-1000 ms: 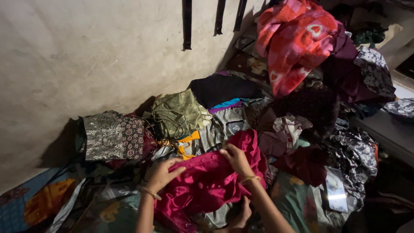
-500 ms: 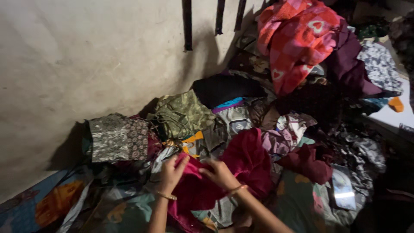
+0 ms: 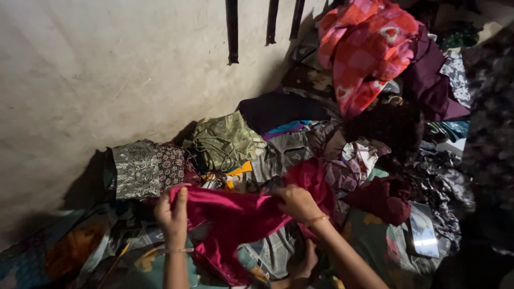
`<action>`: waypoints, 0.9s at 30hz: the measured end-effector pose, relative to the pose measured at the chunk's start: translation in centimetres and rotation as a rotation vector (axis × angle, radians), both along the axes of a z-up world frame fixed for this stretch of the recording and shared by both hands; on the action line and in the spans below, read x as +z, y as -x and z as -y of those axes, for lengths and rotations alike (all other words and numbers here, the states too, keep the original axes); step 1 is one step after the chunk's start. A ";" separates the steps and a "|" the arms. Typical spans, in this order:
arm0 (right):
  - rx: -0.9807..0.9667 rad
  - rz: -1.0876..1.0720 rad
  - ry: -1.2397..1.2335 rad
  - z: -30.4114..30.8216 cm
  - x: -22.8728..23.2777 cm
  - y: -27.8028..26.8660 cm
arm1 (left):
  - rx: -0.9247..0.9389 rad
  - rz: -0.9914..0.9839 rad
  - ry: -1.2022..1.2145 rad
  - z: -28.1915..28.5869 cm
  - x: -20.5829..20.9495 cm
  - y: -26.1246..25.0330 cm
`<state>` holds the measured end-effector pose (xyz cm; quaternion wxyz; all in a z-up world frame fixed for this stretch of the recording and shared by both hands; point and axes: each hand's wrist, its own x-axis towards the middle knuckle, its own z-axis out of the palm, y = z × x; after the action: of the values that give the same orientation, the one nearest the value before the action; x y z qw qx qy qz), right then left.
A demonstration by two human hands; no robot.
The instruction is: The person folds several garments by hand on a bed. They pick up each item, unfold it, smooth it, and fold it into a compact shape before placing it on a growing stack. The items include a patterned top, a green top, a pink top, and a purple top.
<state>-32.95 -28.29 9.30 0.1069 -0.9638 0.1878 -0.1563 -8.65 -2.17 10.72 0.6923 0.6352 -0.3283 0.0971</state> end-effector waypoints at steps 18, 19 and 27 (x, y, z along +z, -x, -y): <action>-0.251 -0.180 0.067 13.6 10.0 10.4 | 0.183 -0.398 0.796 -11.3 8.5 -6.5; -0.302 -0.129 0.116 14.1 10.3 11.3 | 0.108 -0.360 0.785 -11.3 8.4 -6.9; -0.558 -0.057 0.344 24.9 8.0 13.7 | -0.228 -0.385 0.250 -4.2 10.0 -15.2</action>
<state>-46.69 -53.20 17.25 -0.1098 -0.8830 0.4186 -0.1818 6.53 2.01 20.75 0.8217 0.5104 -0.2455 -0.0643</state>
